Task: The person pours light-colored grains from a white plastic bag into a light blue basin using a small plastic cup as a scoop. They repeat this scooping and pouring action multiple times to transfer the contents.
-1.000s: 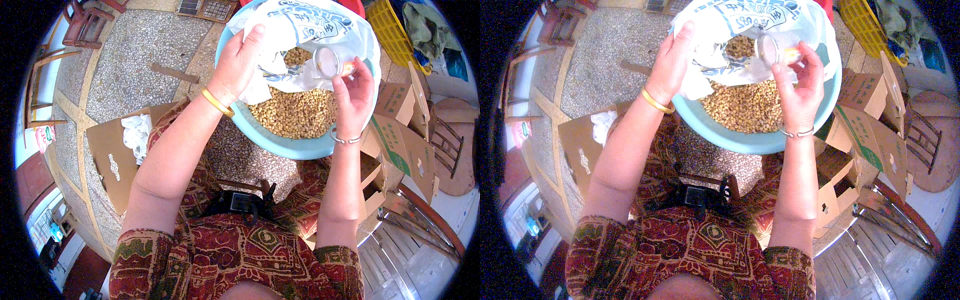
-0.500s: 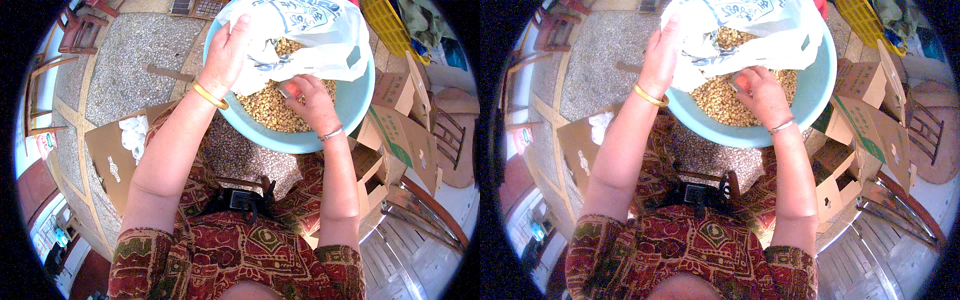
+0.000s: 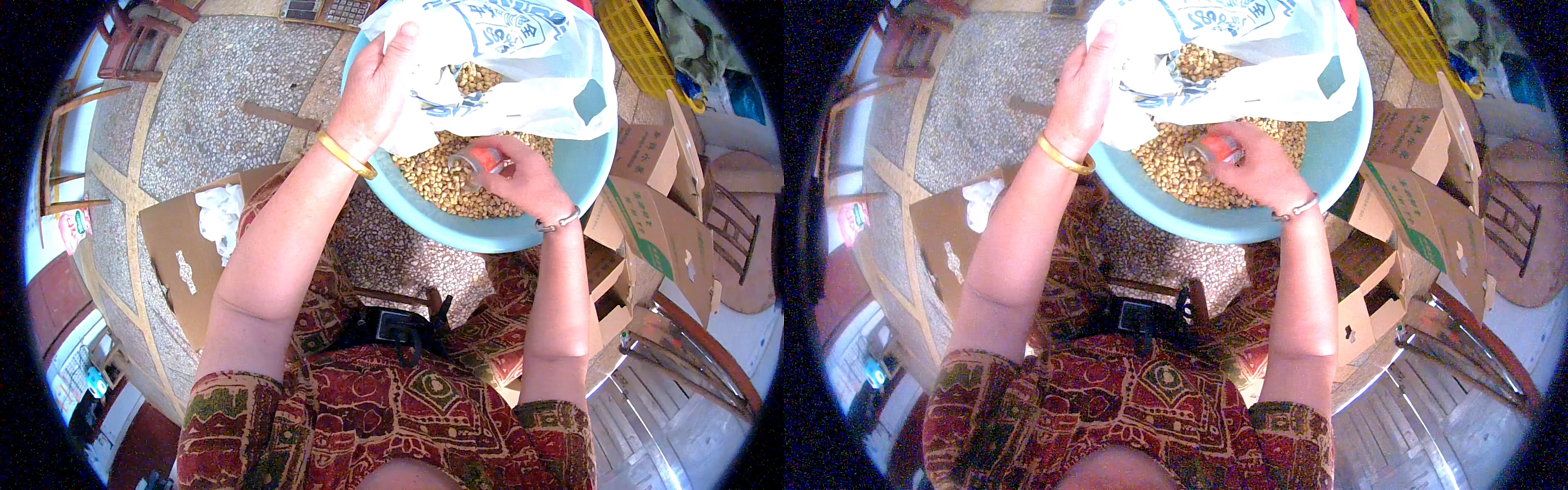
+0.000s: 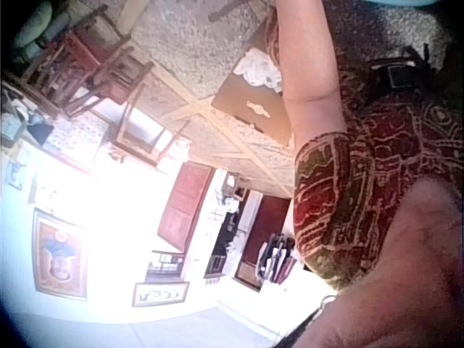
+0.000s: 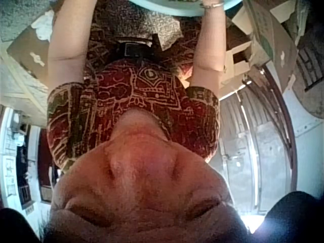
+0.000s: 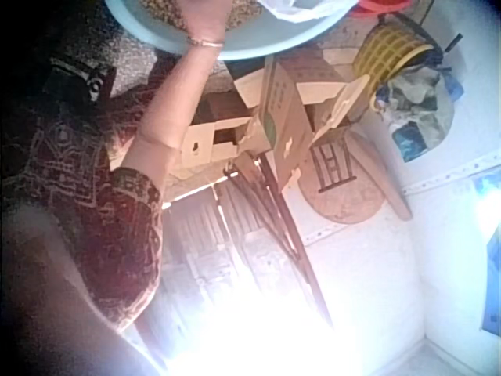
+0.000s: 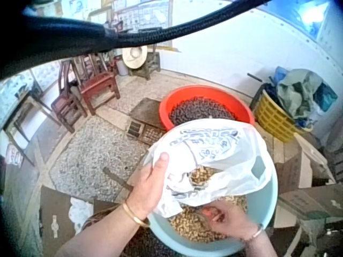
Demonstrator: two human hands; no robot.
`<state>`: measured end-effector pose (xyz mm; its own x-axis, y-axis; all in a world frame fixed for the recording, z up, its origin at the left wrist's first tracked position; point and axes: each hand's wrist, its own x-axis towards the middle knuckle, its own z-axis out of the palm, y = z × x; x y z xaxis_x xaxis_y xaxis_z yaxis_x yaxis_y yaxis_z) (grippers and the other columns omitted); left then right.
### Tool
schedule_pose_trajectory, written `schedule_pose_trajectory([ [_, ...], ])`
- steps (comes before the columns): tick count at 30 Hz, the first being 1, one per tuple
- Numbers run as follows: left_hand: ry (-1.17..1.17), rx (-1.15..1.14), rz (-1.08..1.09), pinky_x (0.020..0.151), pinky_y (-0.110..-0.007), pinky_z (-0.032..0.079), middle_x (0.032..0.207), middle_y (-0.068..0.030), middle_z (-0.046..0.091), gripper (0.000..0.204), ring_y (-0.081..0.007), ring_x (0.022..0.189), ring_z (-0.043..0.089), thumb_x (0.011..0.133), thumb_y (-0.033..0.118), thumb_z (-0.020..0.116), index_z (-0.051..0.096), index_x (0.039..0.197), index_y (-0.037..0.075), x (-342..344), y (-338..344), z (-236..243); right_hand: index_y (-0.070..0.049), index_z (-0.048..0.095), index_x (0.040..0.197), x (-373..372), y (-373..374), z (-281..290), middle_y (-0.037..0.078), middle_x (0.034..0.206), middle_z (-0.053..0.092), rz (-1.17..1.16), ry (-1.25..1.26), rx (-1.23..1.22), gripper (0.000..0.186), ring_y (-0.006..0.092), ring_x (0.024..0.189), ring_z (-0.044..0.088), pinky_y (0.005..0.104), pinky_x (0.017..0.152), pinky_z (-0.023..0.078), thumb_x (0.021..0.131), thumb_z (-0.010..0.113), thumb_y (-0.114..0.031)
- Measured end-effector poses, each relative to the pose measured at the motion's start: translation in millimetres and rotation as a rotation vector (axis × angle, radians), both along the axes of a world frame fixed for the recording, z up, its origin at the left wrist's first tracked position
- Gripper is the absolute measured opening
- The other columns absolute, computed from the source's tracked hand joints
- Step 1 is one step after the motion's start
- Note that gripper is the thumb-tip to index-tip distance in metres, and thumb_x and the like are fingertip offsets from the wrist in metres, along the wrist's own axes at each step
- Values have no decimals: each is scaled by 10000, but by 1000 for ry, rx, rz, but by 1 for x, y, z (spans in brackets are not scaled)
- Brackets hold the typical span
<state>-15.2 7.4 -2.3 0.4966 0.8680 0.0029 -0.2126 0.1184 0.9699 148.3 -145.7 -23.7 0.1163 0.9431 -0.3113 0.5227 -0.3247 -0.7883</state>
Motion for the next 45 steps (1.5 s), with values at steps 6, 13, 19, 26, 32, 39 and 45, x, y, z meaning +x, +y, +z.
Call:
schedule_pose_trajectory([
  [6,11,11,-18,804,-248,451,1007,-57,604,417,-112,903,562,936,361,444,552,1106,-5,-2,1,-1,-9,546,1130,19,-3,18,46,999,590,-173,491,-2,428,118,884,564,257,762,470,756,659,-185],
  [13,30,-25,-69,840,-255,443,1055,-65,594,426,-124,946,558,944,344,430,533,1143,-19,-3,-3,3,13,496,1188,17,8,26,60,1063,572,-471,630,267,438,128,929,556,248,789,472,793,636,-112],
  [19,8,22,-70,738,-233,468,937,-34,605,424,-87,831,566,948,363,414,542,1104,-9,-2,-3,0,-65,524,1161,8,31,11,89,1093,560,-448,-153,581,485,185,985,552,282,832,461,714,711,-88],
  [26,14,18,-78,741,-230,463,937,-35,604,435,-85,836,562,945,375,414,541,1105,-9,-6,-1,1,-118,555,1123,-5,44,13,133,1171,512,-277,-668,753,538,310,1073,491,376,914,411,620,727,-38],
  [32,-2,30,-62,759,-236,457,954,-39,603,439,-90,855,558,945,377,414,537,1117,-8,-7,-1,2,-105,554,1123,-6,43,17,130,1180,506,-304,-680,828,535,291,1074,493,361,913,409,623,724,-18],
  [39,58,28,-74,792,-242,448,998,-50,596,440,-100,893,554,943,374,421,526,1136,-7,-7,3,0,-30,392,1294,-9,22,30,90,1148,503,-405,413,731,673,175,1058,495,318,875,427,691,692,-55],
  [45,50,-127,-26,829,-261,442,1008,-62,605,414,-119,924,555,943,338,435,538,1120,-23,-1,8,-8,-77,349,1298,-59,-1,72,138,1111,515,168,-78,713,718,255,1021,507,367,864,413,684,688,-235],
])
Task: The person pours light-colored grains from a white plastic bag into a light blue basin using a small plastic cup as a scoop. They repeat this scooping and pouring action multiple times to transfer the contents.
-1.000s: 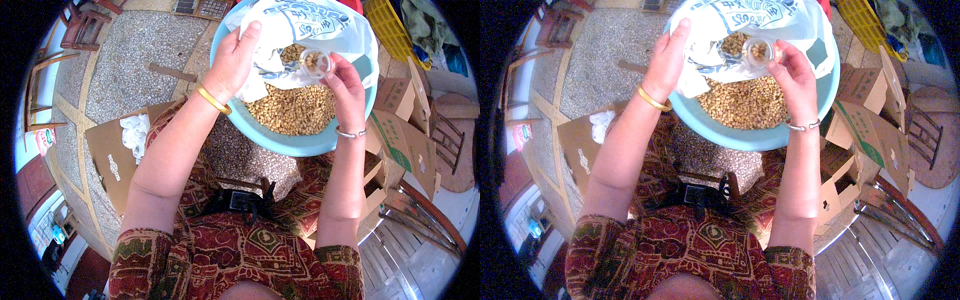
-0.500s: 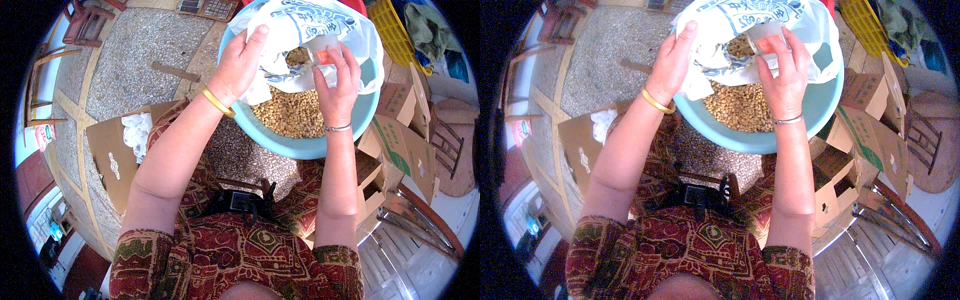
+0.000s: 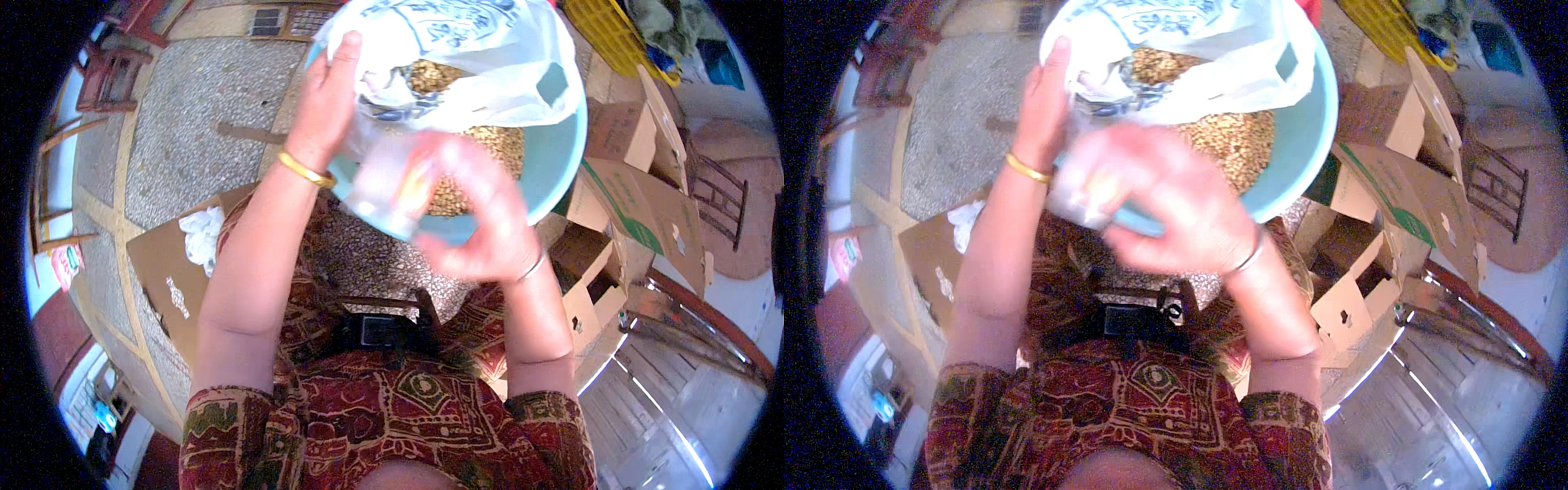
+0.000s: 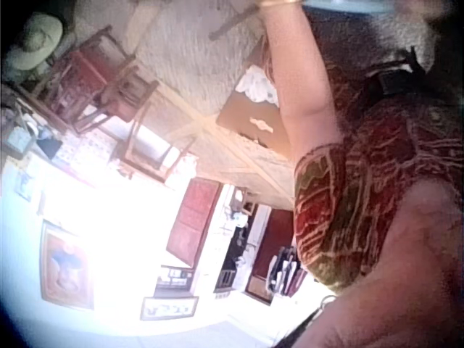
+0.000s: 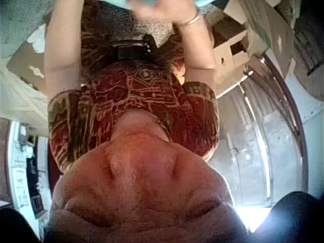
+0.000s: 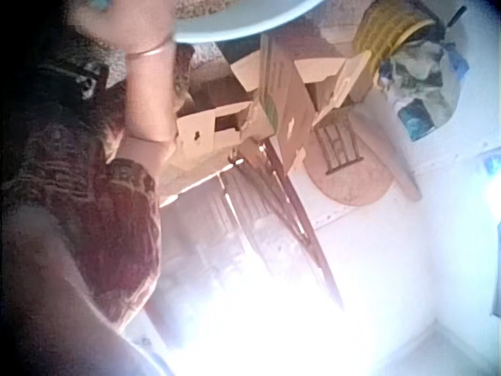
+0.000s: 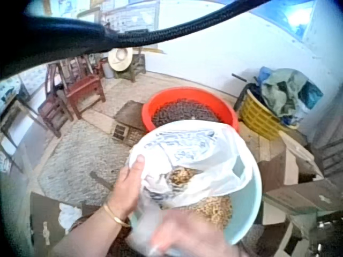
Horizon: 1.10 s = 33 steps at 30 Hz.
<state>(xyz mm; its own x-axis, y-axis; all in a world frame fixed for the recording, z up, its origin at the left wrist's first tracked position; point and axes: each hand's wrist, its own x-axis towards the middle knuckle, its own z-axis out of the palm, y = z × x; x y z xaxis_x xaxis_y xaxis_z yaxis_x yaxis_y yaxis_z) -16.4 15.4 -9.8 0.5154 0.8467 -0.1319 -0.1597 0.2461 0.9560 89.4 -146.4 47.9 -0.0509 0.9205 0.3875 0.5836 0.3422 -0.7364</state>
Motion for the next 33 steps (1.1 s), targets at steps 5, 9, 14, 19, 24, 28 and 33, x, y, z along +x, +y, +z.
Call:
schedule_pose_trajectory([
  [5,-12,77,-5,817,-266,460,1044,-86,596,419,-141,963,560,949,327,417,527,1141,-29,4,-6,12,-173,543,1115,-46,-7,40,163,1040,515,258,236,298,454,268,847,536,345,701,446,679,659,-224],
  [9,-20,47,-3,822,-262,455,1069,-99,587,457,-148,967,562,940,357,425,520,1143,-42,8,-7,8,-73,592,1032,-65,-16,58,188,983,521,172,454,329,424,282,758,537,342,630,452,666,677,-269],
  [14,-49,0,21,808,-268,460,1074,-101,590,449,-151,951,574,940,353,424,528,1133,-38,3,-10,14,130,509,950,-74,-8,65,199,941,533,78,668,514,641,297,745,532,351,648,444,636,716,-389],
  [19,0,33,20,808,-273,458,1064,-104,595,447,-155,941,579,941,341,417,530,1124,-50,3,-10,12,101,513,951,-73,-10,63,182,952,533,125,719,486,657,291,779,536,356,681,437,639,702,-446],
  [24,94,85,61,811,-283,450,1075,-119,590,461,-169,952,574,939,330,413,518,1133,-75,4,-12,16,62,526,944,-68,-11,65,151,929,526,171,710,408,609,279,786,528,346,693,431,659,690,-450],
  [28,50,61,70,798,-283,452,1047,-120,602,456,-166,942,578,934,334,427,541,1102,-74,5,-11,14,9,548,955,-74,-11,57,124,882,517,99,669,572,505,277,759,525,339,668,433,667,707,-375],
  [33,54,38,79,788,-282,452,1019,-122,612,468,-165,912,579,923,351,446,556,1078,-77,2,-9,18,-68,574,940,-33,-21,39,91,904,536,182,325,189,347,273,801,553,350,679,464,626,678,-175],
])
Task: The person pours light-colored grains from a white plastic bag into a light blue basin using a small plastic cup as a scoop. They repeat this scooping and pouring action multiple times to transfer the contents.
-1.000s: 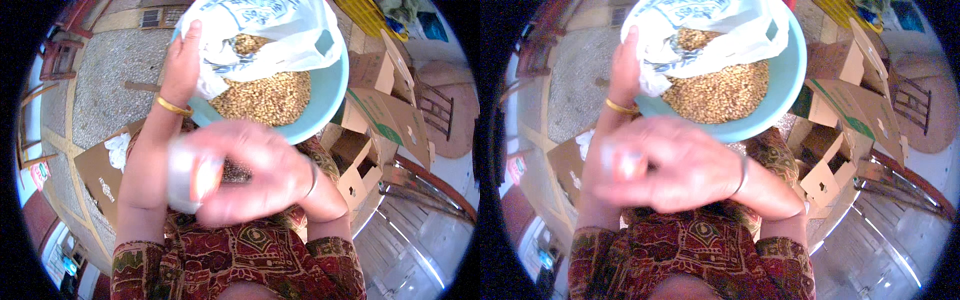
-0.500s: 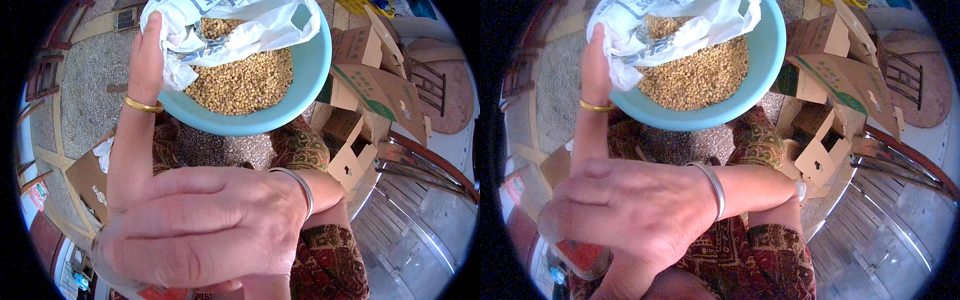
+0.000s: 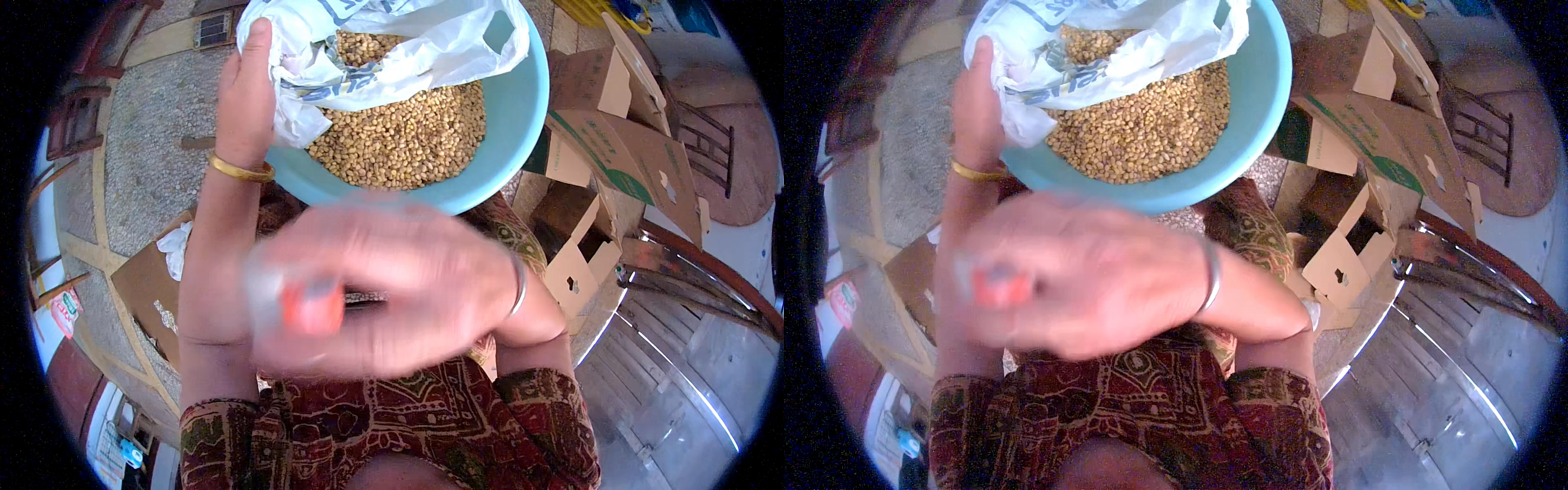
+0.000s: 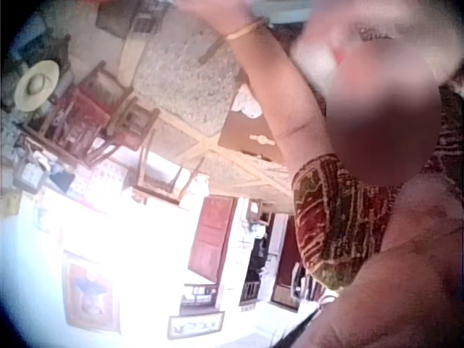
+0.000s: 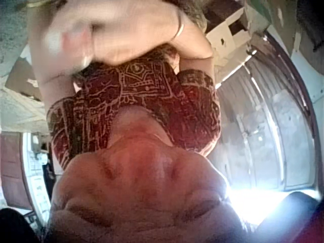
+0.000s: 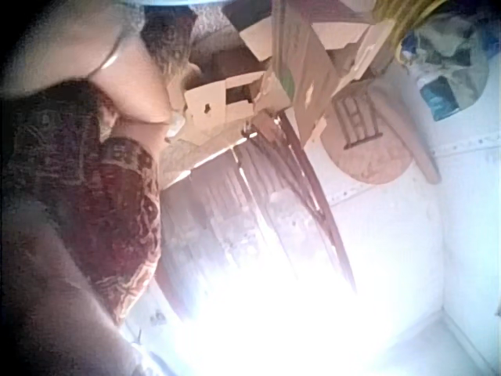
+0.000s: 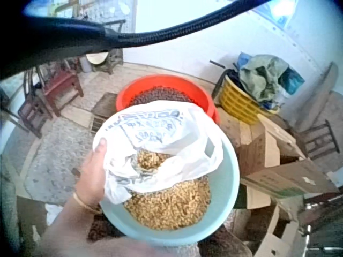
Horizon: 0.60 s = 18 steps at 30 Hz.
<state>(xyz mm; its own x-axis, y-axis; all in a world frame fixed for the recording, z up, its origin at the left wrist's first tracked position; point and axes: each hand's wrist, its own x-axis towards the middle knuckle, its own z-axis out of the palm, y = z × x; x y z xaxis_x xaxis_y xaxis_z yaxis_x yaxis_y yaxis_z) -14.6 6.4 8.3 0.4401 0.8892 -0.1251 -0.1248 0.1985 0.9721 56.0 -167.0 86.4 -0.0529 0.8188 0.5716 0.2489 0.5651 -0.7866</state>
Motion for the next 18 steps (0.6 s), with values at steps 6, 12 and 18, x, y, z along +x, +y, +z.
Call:
schedule_pose_trajectory([
  [6,143,33,109,764,-281,443,981,-118,619,491,-161,865,568,915,372,457,568,1053,-86,6,12,-13,-87,606,956,81,-4,-66,128,956,582,-362,-575,-482,251,296,871,571,370,757,489,709,607,-133],
  [12,87,84,51,797,-297,431,1011,-110,606,494,-164,887,554,915,381,455,562,1067,-77,6,7,-10,-68,600,997,114,-11,-97,151,924,580,-633,-738,-626,316,340,875,564,408,776,469,690,625,-136],
  [18,19,55,58,832,-276,431,1069,-115,588,503,-164,945,554,921,374,456,517,1141,-74,8,8,-13,-54,599,991,113,-8,-111,163,892,566,-609,-741,-735,332,349,864,564,407,773,468,678,632,-161],
])
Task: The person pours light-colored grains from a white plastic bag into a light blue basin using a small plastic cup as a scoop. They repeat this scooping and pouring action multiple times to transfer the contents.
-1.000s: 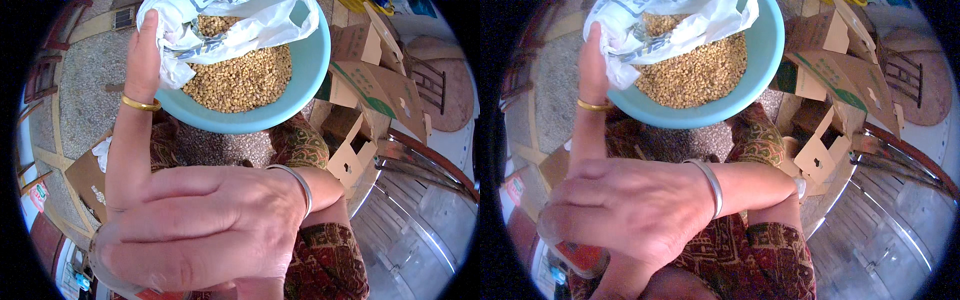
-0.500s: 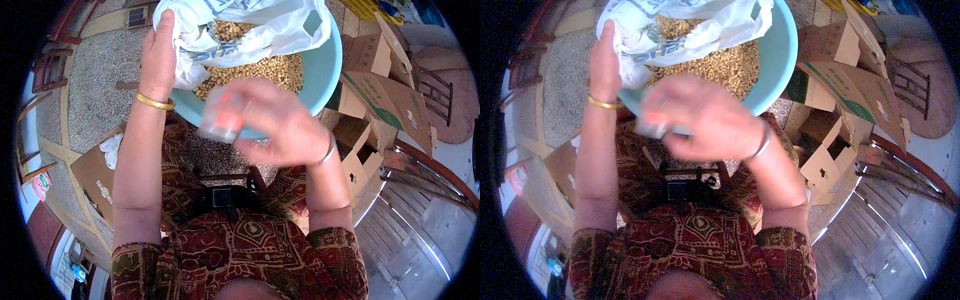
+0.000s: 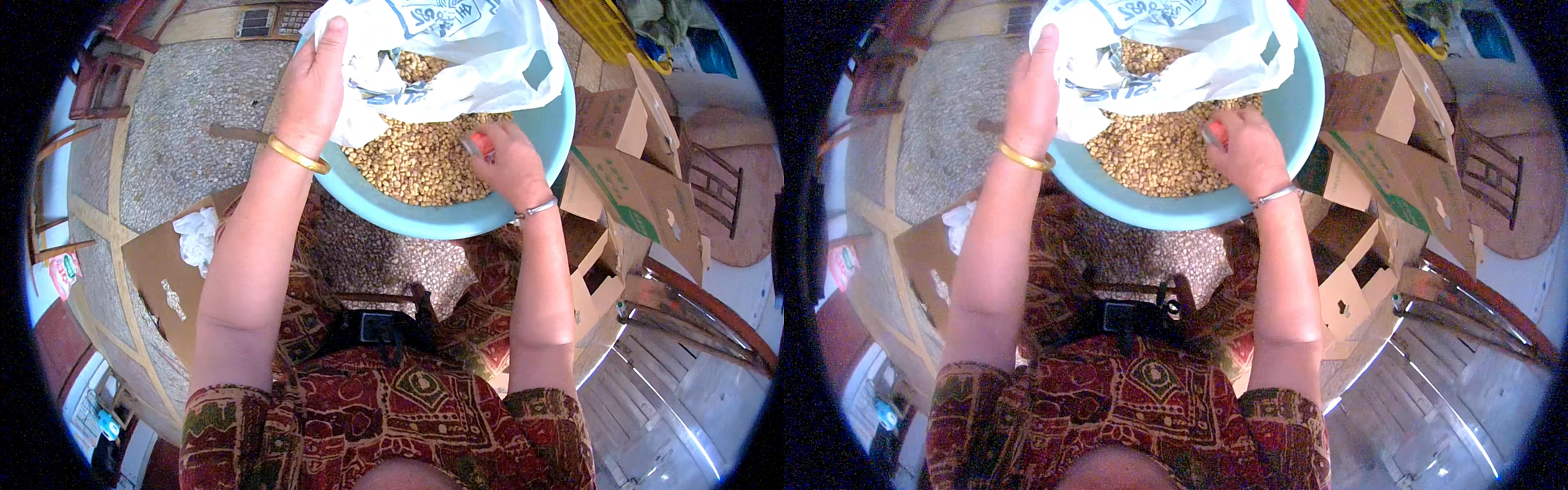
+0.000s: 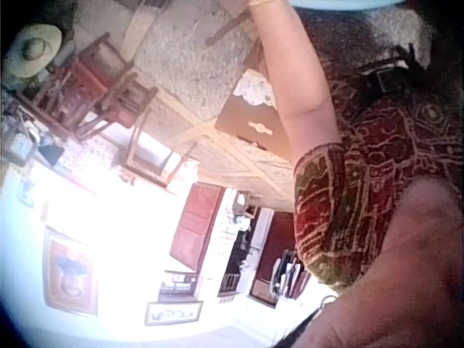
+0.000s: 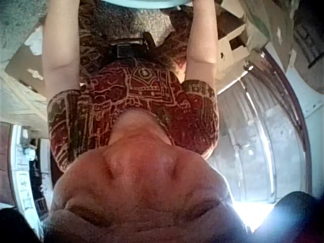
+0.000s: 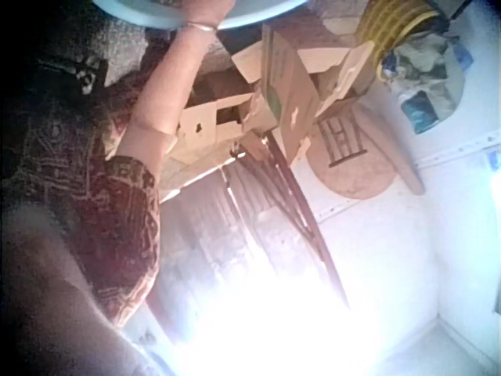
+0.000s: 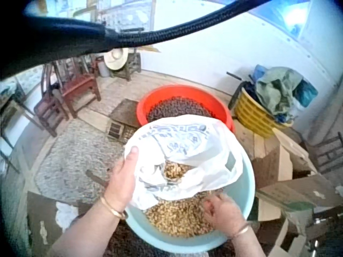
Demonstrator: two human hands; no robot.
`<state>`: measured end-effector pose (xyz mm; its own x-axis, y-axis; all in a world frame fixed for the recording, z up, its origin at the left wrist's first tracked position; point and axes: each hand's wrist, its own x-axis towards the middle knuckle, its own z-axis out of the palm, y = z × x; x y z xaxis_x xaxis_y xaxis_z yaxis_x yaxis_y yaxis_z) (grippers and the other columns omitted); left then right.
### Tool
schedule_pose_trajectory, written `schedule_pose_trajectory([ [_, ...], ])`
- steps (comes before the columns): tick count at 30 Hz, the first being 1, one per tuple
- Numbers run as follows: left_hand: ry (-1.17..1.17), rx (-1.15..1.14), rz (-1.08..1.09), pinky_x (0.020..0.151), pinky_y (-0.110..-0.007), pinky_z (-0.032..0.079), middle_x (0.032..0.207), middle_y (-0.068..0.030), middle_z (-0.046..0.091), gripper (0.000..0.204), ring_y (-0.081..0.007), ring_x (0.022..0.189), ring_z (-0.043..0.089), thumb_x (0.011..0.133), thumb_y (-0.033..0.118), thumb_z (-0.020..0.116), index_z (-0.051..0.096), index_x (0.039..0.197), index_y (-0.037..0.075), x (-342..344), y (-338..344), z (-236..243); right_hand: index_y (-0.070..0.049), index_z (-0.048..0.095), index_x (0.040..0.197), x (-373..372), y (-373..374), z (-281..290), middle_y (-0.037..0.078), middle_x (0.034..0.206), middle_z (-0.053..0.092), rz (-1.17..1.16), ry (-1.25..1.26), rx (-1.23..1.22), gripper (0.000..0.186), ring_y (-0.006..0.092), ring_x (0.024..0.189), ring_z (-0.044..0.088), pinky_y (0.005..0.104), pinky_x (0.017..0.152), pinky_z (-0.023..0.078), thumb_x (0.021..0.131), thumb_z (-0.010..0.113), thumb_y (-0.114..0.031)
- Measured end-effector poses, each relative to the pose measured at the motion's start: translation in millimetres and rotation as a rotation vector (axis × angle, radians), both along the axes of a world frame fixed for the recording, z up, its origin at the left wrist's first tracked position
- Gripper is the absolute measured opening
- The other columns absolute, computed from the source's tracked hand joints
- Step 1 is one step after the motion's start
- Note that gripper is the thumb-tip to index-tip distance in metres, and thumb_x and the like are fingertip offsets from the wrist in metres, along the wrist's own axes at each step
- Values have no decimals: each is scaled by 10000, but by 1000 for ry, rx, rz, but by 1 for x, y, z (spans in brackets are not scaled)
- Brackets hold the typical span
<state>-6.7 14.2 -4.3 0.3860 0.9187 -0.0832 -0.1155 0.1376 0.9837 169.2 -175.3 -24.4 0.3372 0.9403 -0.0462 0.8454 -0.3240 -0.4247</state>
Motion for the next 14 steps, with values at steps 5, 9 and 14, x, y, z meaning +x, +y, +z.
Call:
schedule_pose_trajectory([
  [5,-22,-24,-12,842,-273,433,1075,-117,588,498,-157,960,553,927,376,444,521,1136,-70,0,-3,3,-41,571,1095,-2,5,5,125,958,597,-46,291,-167,400,234,817,588,330,741,472,726,650,-172],
  [9,-59,46,-97,854,-270,424,1078,-92,587,484,-149,975,547,933,381,436,529,1143,-45,-3,-1,0,-42,579,1108,11,6,7,107,961,619,-175,749,-180,453,168,814,594,283,761,475,715,673,-247],
  [14,57,181,-101,904,-271,391,1121,-91,572,494,-151,1042,516,938,396,416,506,1197,-16,-6,-4,10,-36,522,1189,8,13,28,41,983,598,-194,1137,-39,429,122,831,580,247,749,488,791,625,-162],
])
